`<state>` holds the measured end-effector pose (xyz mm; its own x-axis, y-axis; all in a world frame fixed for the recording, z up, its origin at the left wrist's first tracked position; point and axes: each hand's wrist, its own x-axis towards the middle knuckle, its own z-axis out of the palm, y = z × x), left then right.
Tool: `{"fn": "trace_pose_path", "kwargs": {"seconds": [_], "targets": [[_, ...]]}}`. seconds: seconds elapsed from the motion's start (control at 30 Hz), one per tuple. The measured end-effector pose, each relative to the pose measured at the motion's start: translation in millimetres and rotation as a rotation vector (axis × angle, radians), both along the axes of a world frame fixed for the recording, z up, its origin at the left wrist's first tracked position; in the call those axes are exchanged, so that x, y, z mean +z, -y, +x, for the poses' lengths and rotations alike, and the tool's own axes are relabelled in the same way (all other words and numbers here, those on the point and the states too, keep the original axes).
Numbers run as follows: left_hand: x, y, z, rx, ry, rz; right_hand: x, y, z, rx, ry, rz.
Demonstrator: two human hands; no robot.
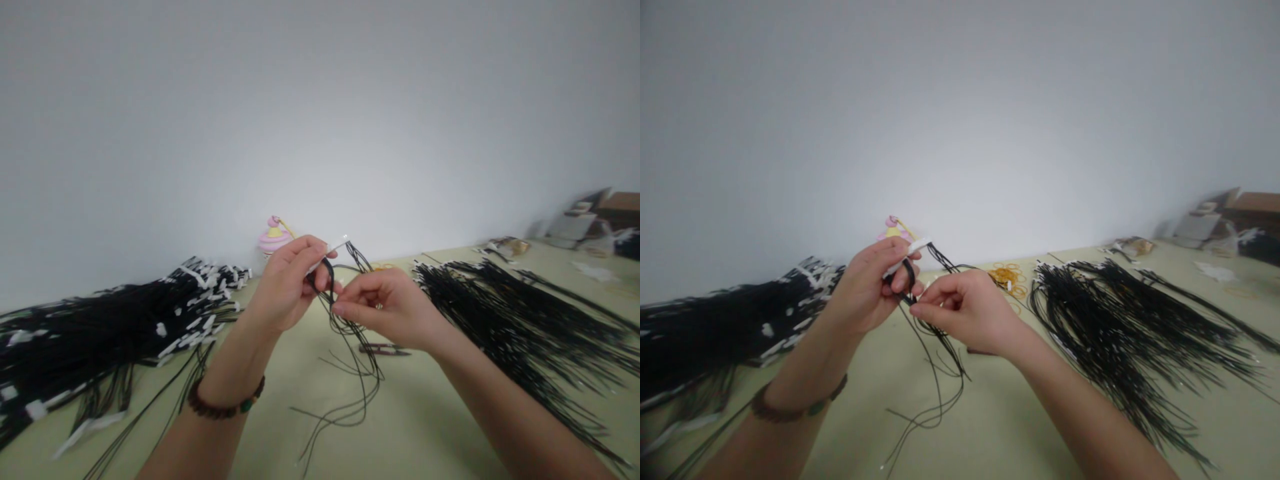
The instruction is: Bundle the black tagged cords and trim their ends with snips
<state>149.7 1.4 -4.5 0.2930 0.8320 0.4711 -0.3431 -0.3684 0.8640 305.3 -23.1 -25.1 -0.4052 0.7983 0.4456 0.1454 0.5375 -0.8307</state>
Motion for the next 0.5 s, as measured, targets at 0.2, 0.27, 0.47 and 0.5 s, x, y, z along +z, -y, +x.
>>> {"fn": "trace_pose_path", "kwargs": {"seconds": [0.2, 0.27, 0.47, 0.5], "targets": [[0.1, 1.4, 4.4, 0.021, 0.004, 0.047, 5.4, 2.0, -0.8, 0.159, -0.061, -0.212], [0.6, 2.7, 3.0, 0.027, -0.024, 0.079, 6.2, 1.2, -0.5, 0.183, -0.062, -0.255], [1.7, 5.6, -4.5, 0.076, -0.094, 0.171, 5.7, 1.4, -1.6, 0.266, -0.108, -0.286], [1.7, 5.4, -5.2, 0.085, -0.097, 0.181, 6.0, 2.5, -2.6, 0.281, -0.123, -0.288]]}}
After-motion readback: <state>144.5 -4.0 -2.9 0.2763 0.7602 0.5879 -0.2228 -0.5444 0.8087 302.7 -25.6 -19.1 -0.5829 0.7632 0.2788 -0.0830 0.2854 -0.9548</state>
